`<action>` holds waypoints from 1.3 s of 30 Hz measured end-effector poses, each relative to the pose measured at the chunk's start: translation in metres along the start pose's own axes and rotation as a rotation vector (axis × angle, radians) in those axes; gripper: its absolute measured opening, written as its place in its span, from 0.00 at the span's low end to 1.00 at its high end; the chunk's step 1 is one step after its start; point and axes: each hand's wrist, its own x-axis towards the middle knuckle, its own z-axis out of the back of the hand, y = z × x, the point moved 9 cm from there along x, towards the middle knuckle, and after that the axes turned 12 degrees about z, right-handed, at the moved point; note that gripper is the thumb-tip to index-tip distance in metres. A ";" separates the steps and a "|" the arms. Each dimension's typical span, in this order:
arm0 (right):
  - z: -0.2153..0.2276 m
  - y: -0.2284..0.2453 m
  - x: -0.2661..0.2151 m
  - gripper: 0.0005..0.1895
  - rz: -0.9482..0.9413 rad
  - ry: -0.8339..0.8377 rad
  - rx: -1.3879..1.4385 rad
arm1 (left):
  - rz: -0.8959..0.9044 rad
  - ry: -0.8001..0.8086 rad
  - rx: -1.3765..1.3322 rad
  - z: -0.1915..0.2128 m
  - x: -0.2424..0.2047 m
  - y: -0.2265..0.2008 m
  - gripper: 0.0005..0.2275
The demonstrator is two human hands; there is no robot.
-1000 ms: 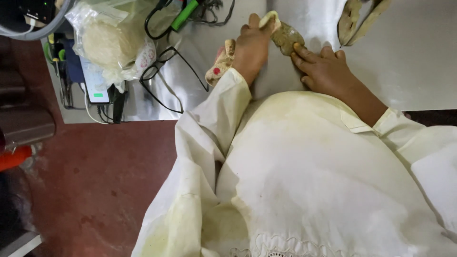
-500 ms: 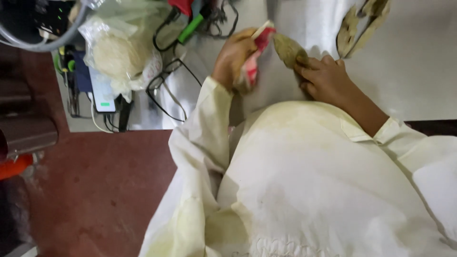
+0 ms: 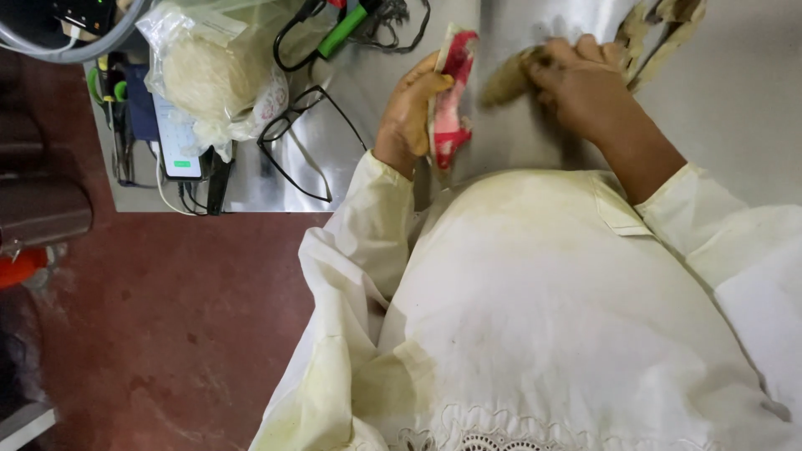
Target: Wrapping dried leaves into small bundles on a stainless steel table
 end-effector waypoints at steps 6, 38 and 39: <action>-0.017 -0.001 -0.024 0.33 -0.153 0.084 0.199 | -0.438 -0.261 1.315 -0.043 -0.022 -0.039 0.08; -0.011 0.016 -0.018 0.27 -0.129 -0.001 -0.015 | -0.497 -0.591 1.665 -0.007 0.015 -0.022 0.20; 0.001 0.013 -0.012 0.23 -0.120 -0.064 -0.005 | -0.251 -0.537 1.522 -0.016 0.010 -0.020 0.15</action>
